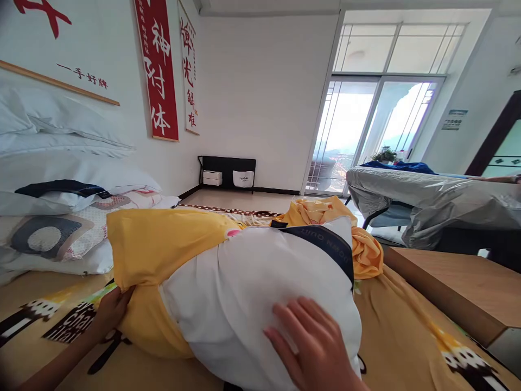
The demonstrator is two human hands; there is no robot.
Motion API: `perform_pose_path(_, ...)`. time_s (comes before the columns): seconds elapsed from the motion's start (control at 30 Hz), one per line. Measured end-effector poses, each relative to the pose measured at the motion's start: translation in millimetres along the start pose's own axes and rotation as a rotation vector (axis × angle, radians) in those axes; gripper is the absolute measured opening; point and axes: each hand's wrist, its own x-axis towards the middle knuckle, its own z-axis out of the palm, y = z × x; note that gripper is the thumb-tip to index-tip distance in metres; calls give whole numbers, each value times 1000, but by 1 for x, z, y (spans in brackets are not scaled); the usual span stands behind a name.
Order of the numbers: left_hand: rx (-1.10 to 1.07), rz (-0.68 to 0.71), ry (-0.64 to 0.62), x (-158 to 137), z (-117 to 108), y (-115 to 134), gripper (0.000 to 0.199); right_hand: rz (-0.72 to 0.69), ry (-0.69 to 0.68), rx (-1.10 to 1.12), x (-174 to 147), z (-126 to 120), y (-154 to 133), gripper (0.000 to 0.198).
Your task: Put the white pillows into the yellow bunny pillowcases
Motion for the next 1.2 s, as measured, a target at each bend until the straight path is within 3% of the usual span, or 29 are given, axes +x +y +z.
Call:
perform_pose_path(0.1, 48, 167, -72, 4, -12, -6, 38, 45, 15, -198, 61, -1, 36, 36)
perform_pose_path(0.17, 117, 259, -150, 12, -22, -5, 35, 209, -194, -212, 78, 21, 55, 54)
perform_pose_path(0.23, 196, 285, -202, 23, -33, 1, 34, 332, -519, -100, 76, 51, 60, 59)
perform_pose_path(0.3, 229, 281, -98, 36, -46, 19, 30, 355, -693, 1, 64, 75, 54, 56)
perform_pose_path(0.37, 199, 326, 158, 50, -60, 50, 25, 341, -688, 19, 53, 86, 42, 54)
perform_pose_path(0.43, 154, 478, 355, 61, -74, 95, 20, 311, -645, -4, 48, 85, 29, 53)
perform_pose_path(0.47, 132, 595, 337, 65, -78, 121, 17, 290, -633, -16, 48, 81, 23, 53)
perform_pose_path(0.53, 149, 821, 173, 66, -78, 176, 19, 256, -623, -25, 49, 71, 13, 53)
perform_pose_path(0.63, 252, 999, -80, 57, -56, 248, 29, 230, -608, -5, 47, 58, 1, 54)
perform_pose_path(0.77, 397, 915, -214, 43, -20, 295, 34, 214, -649, 52, 33, 46, -7, 60)
perform_pose_path(0.87, 519, 788, -242, 44, -11, 305, 32, 236, -745, 122, 26, 38, -11, 65)
perform_pose_path(1.07, 512, 851, -344, 52, -12, 321, 20, 233, -847, 188, 33, 38, -28, 70)
perform_pose_path(1.2, 480, 807, -451, 50, 3, 337, 16, 207, -857, 176, 39, 44, -37, 63)
